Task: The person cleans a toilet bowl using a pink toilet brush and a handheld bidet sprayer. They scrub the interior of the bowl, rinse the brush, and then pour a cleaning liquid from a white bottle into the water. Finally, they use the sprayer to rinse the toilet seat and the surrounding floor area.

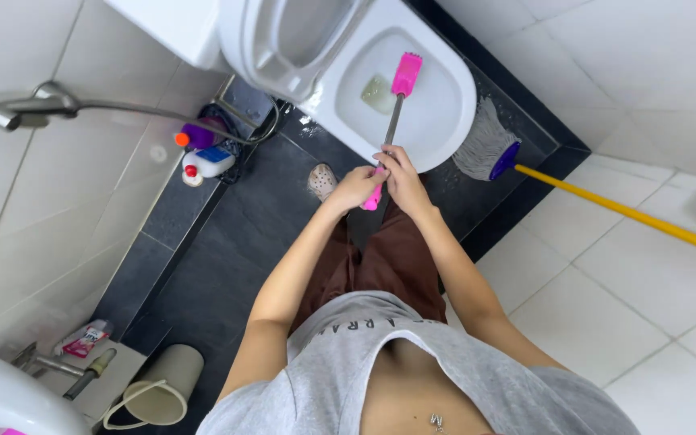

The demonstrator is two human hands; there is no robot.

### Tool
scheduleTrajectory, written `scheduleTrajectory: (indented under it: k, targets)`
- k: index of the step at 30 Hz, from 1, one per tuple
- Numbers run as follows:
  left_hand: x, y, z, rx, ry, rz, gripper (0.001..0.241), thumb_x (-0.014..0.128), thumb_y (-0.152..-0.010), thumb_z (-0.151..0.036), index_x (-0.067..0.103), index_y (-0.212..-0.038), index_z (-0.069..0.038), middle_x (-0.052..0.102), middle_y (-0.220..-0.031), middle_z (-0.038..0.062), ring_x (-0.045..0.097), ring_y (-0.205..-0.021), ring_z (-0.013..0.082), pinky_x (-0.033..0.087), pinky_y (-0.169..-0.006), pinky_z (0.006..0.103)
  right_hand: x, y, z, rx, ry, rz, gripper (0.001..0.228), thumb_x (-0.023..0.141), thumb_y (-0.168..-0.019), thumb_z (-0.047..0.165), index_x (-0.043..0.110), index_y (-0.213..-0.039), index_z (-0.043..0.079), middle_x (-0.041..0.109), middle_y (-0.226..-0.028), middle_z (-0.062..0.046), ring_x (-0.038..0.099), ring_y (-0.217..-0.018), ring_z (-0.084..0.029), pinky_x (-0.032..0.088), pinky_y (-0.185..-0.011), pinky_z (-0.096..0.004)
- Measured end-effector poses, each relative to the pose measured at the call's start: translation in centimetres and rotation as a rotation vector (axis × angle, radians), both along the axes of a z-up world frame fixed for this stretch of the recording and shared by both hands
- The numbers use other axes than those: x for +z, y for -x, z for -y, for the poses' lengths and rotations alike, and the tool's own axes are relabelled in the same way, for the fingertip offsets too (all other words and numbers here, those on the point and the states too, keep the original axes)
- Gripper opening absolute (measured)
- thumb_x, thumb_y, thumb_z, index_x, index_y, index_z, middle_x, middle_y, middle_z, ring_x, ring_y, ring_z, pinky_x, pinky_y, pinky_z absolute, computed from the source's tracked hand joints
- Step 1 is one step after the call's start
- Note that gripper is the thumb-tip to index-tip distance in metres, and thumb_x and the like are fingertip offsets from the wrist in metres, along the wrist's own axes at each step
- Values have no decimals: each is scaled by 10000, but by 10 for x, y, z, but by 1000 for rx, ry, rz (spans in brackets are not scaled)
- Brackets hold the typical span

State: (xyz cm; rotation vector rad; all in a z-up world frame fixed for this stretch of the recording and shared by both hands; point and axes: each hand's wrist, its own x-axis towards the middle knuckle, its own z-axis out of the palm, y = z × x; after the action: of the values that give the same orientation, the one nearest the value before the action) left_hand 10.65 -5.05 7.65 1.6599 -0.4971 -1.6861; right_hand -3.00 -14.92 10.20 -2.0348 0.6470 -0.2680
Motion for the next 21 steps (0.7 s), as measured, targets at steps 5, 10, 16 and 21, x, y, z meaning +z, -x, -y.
scheduleTrajectory:
  k: [5, 10, 16, 21]
  targets:
    - [112, -27, 101, 153, 71, 141, 318, 563, -1037, -317, 688, -1136, -42, 678, -671, 84, 635, -594, 156, 470, -542, 294, 40, -2, 102, -205, 195, 173, 355, 671, -905, -158, 647, -1222, -1, 605, -1245, -148, 696, -1083, -290, 610, -890, -328]
    - [119, -30, 195, 424, 325, 445, 260, 619, -1033, -185, 691, -1247, -57, 752, -826, 76, 757, -831, 146, 562, -664, 285, 68, -27, 206, -383, -53, 400, 200, 661, -1036, -97, 624, -1230, -63, 606, -1161, -129, 752, -942, -200, 658, -830, -297]
    - [103, -16, 271, 491, 486, 611, 353, 562, -1048, -48, 621, -1396, -73, 716, -1279, 154, 695, -1172, 265, 593, -891, 354, 57, -81, 292, -317, -68, 569, 166, 664, -1038, -80, 601, -1190, -101, 601, -1264, -170, 742, -888, -185, 641, -766, -284]
    - [23, -17, 344, 582, 608, 716, 677, 471, -1002, 91, 308, -1632, -95, 409, -1634, 197, 470, -1479, 375, 434, -1197, 402, 1, -128, 343, -344, 62, 412, 120, 712, -1028, 38, 685, -1056, -74, 727, -1134, -150, 659, -782, -133, 553, -668, -263]
